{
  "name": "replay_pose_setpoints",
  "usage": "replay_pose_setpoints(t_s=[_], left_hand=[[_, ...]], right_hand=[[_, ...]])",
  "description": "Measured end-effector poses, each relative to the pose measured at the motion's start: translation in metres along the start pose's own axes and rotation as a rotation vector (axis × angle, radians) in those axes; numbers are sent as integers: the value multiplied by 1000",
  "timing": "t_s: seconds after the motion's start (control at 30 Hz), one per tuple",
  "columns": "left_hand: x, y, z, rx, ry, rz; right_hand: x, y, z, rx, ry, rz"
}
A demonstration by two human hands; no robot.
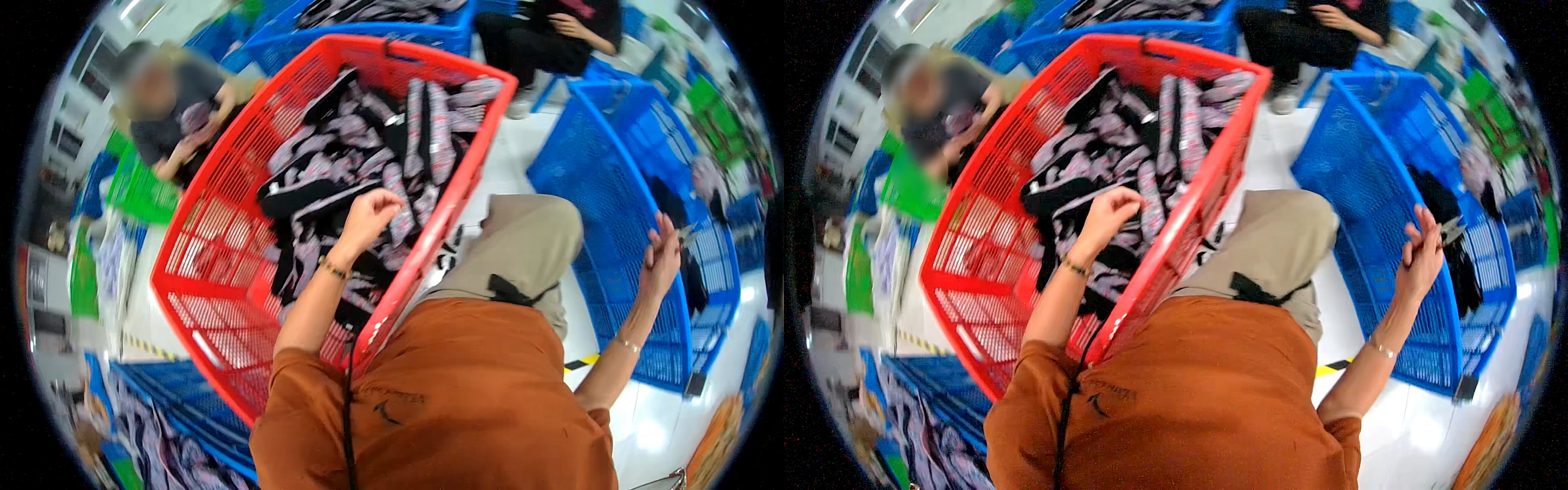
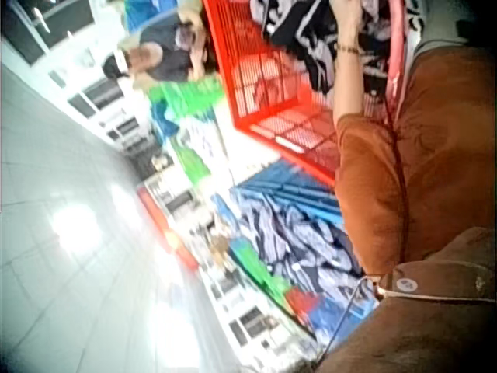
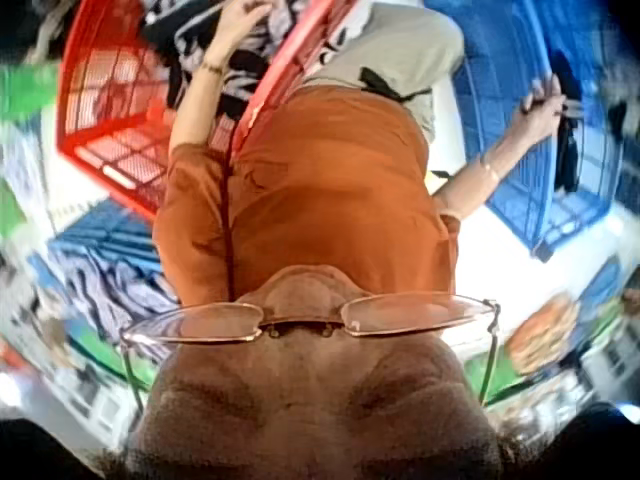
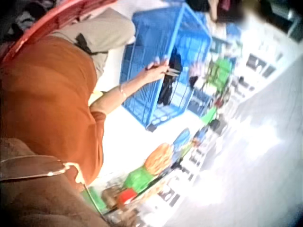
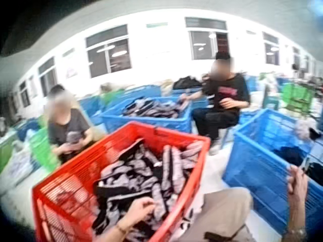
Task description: The person sits on the floor and uses scissors to trim excess fabric and threads from the edges of floral-patterned slip-on shoes. They handle the shoes one at a time, picking them from a red basket, trimming the edges, and placing them back into the basket.
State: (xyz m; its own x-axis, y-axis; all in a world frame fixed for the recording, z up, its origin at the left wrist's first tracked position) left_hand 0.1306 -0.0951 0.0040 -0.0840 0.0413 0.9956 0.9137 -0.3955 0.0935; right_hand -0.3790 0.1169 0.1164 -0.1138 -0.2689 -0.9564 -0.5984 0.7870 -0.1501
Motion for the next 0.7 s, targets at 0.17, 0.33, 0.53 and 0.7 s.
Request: replay_pose_setpoints(t_s=[0.17, 0.33, 0.53, 0.7], left_hand=[[-171, 144, 11, 451, 280, -112], [-237, 98, -4, 369, 703, 128], [-276, 61, -71, 427, 647, -269], [-278, 56, -36, 249, 536, 474]], right_hand=[[63, -128, 64, -422, -59, 338], [104, -192, 109, -603, 47, 615], [77, -243, 157, -783, 625, 855], [83, -232, 157, -770, 661, 827]])
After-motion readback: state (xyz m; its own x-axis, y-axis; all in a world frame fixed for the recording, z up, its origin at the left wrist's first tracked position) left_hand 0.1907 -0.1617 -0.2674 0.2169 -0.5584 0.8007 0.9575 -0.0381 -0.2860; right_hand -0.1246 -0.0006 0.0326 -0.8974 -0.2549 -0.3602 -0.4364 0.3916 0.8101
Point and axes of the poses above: each hand's wrist, its own z-axis away from the middle knuckle, its own y-axis out of the back of the hand, x = y × z, the point moved 10 cm from there along -z, towards the middle knuckle, and after that the axes turned 7 degrees about z, right-handed, at the moved point
